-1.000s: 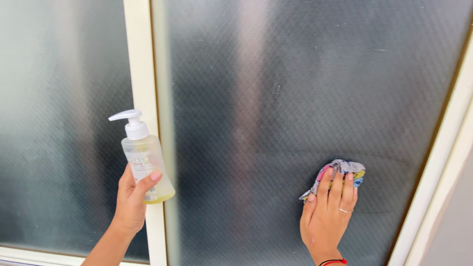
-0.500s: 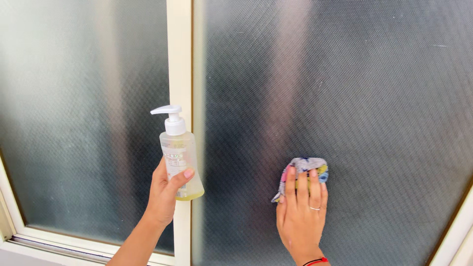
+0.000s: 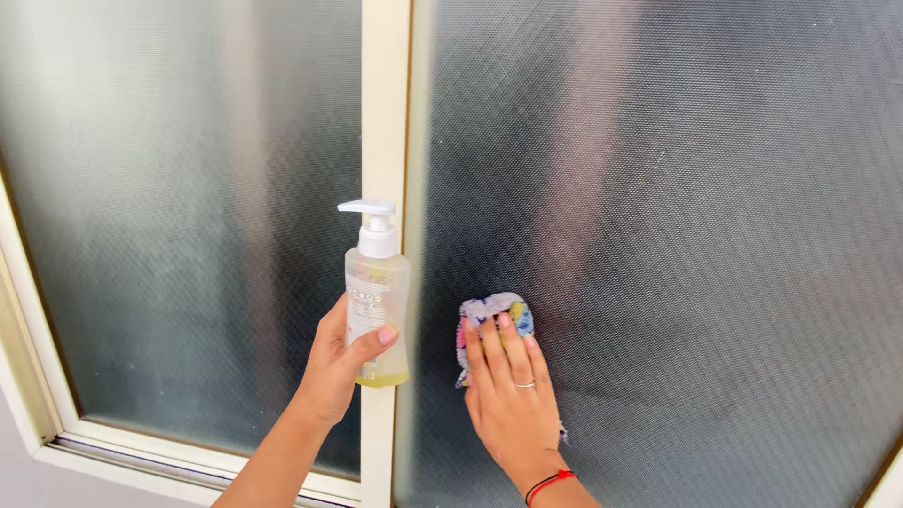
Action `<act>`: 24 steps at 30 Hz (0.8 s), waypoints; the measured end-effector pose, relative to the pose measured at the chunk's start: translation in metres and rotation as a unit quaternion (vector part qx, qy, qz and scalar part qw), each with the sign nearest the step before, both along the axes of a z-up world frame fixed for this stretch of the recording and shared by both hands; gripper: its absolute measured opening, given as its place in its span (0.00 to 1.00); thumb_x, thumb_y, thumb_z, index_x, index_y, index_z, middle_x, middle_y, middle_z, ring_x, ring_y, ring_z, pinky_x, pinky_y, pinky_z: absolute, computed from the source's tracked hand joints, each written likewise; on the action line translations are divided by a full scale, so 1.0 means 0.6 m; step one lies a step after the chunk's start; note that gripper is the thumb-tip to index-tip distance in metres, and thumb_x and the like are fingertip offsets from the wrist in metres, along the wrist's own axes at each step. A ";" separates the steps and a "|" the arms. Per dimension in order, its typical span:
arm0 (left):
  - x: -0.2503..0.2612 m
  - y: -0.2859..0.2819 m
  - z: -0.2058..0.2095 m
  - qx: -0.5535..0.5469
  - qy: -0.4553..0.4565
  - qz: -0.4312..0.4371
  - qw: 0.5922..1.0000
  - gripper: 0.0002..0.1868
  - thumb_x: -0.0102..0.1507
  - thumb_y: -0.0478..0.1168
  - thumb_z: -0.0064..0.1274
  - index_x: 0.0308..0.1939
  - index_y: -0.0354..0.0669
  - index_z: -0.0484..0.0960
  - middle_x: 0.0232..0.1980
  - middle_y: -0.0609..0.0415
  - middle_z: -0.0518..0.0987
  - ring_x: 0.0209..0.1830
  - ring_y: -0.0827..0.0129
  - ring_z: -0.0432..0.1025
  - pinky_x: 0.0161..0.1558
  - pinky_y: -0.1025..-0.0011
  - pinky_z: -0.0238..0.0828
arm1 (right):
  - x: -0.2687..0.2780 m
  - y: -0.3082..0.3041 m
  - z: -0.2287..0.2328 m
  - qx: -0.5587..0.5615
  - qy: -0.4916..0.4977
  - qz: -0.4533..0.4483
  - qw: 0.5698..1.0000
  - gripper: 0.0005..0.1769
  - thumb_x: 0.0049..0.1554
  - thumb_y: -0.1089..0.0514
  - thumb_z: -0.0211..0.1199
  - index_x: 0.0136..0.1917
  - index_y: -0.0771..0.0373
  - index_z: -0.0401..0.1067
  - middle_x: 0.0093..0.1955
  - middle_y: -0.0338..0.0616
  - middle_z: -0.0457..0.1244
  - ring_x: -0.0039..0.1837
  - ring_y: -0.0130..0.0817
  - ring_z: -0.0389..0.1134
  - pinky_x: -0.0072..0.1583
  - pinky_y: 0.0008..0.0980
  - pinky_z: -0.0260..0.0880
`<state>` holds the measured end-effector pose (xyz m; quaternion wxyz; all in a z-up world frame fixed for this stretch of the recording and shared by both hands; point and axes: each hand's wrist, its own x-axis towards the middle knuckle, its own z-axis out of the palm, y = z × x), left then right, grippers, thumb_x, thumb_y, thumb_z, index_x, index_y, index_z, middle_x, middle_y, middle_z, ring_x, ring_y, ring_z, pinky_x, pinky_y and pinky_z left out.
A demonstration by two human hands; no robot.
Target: The person applies liquid soap from a pump bottle onto a patterned cloth and wipes a sliding window screen in vertical strokes. They continue wiping the screen surface and frame, then move to a second window screen and repeat the cleaning process.
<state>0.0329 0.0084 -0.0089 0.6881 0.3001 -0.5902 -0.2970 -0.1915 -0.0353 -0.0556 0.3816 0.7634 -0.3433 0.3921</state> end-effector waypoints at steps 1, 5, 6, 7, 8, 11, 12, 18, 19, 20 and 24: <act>-0.001 0.001 0.000 -0.003 0.005 -0.006 1.000 0.29 0.58 0.42 0.60 0.62 0.37 0.76 0.54 0.52 0.81 0.54 0.69 0.74 0.58 0.67 0.69 | 0.011 0.001 -0.001 -0.003 0.007 0.002 1.000 0.34 0.58 0.53 0.53 0.76 0.62 0.59 0.78 0.47 0.54 0.80 0.44 0.47 0.77 0.47 0.45; -0.013 0.004 0.009 -0.052 -0.003 -0.017 0.998 0.39 0.59 0.40 0.58 0.74 0.38 0.65 0.67 0.50 0.75 0.66 0.67 0.69 0.67 0.67 0.62 | 0.053 0.008 -0.002 -0.028 0.028 0.027 0.999 0.33 0.58 0.52 0.54 0.76 0.62 0.62 0.78 0.47 0.55 0.81 0.43 0.48 0.77 0.45 0.45; -0.017 0.007 0.012 -0.047 0.000 -0.017 0.999 0.43 0.58 0.39 0.58 0.77 0.40 0.60 0.69 0.50 0.73 0.68 0.67 0.67 0.68 0.67 0.60 | 0.061 0.010 -0.001 -0.037 0.031 0.036 0.998 0.32 0.59 0.52 0.54 0.75 0.62 0.63 0.77 0.47 0.55 0.81 0.42 0.49 0.77 0.44 0.45; -0.019 0.010 0.015 -0.042 0.003 -0.018 0.999 0.46 0.58 0.39 0.57 0.79 0.42 0.56 0.72 0.51 0.71 0.70 0.67 0.66 0.69 0.66 0.59 | 0.067 0.011 0.000 -0.036 0.054 0.042 0.997 0.31 0.59 0.52 0.54 0.74 0.63 0.64 0.77 0.47 0.56 0.81 0.42 0.49 0.78 0.44 0.46; -0.022 0.012 0.018 -0.043 0.000 -0.015 0.999 0.47 0.58 0.39 0.57 0.80 0.42 0.54 0.73 0.50 0.71 0.71 0.67 0.66 0.70 0.66 0.59 | 0.069 0.012 0.001 -0.036 0.076 0.048 0.995 0.30 0.60 0.52 0.55 0.73 0.64 0.65 0.78 0.47 0.56 0.81 0.42 0.49 0.78 0.43 0.46; -0.028 0.017 0.024 -0.065 -0.014 -0.010 0.998 0.48 0.59 0.38 0.57 0.81 0.41 0.51 0.77 0.51 0.66 0.74 0.66 0.63 0.72 0.65 0.58 | 0.064 0.015 0.007 -0.054 0.126 0.057 0.989 0.28 0.60 0.51 0.56 0.70 0.65 0.67 0.78 0.47 0.56 0.81 0.41 0.49 0.78 0.42 0.46; -0.028 0.018 0.025 -0.084 -0.022 -0.007 0.996 0.48 0.59 0.38 0.57 0.81 0.40 0.50 0.79 0.53 0.62 0.75 0.67 0.61 0.72 0.65 0.56 | 0.059 0.016 0.010 -0.064 0.141 0.059 0.986 0.28 0.60 0.51 0.56 0.70 0.64 0.68 0.79 0.47 0.56 0.81 0.40 0.49 0.78 0.41 0.46; -0.022 0.015 0.014 -0.069 -0.025 0.013 0.997 0.40 0.61 0.36 0.56 0.77 0.36 0.61 0.72 0.51 0.68 0.68 0.68 0.66 0.67 0.66 0.62 | 0.026 0.014 0.023 -0.039 0.201 0.077 0.976 0.35 0.56 0.51 0.57 0.75 0.61 0.63 0.80 0.43 0.53 0.82 0.36 0.47 0.78 0.40 0.45; -0.020 0.014 0.009 -0.034 -0.007 0.009 0.999 0.40 0.60 0.36 0.57 0.76 0.36 0.63 0.66 0.48 0.76 0.63 0.68 0.71 0.64 0.67 0.66 | 0.020 0.017 0.022 -0.039 0.202 0.075 0.976 0.35 0.57 0.51 0.57 0.76 0.60 0.62 0.80 0.42 0.53 0.82 0.35 0.47 0.78 0.39 0.45; -0.018 0.012 0.006 -0.032 -0.017 0.027 0.999 0.38 0.60 0.36 0.57 0.74 0.36 0.65 0.64 0.49 0.77 0.61 0.69 0.71 0.63 0.68 0.66 | 0.016 0.017 0.023 -0.040 0.200 0.072 0.976 0.35 0.57 0.51 0.57 0.77 0.60 0.61 0.80 0.41 0.53 0.82 0.35 0.47 0.78 0.38 0.44; -0.013 0.010 -0.027 -0.023 -0.024 0.088 0.996 0.30 0.60 0.36 0.58 0.66 0.35 0.73 0.56 0.52 0.81 0.55 0.72 0.74 0.58 0.71 0.69 | -0.009 0.015 0.021 -0.027 0.191 0.070 0.979 0.36 0.58 0.50 0.56 0.78 0.57 0.60 0.80 0.40 0.53 0.82 0.34 0.47 0.78 0.38 0.44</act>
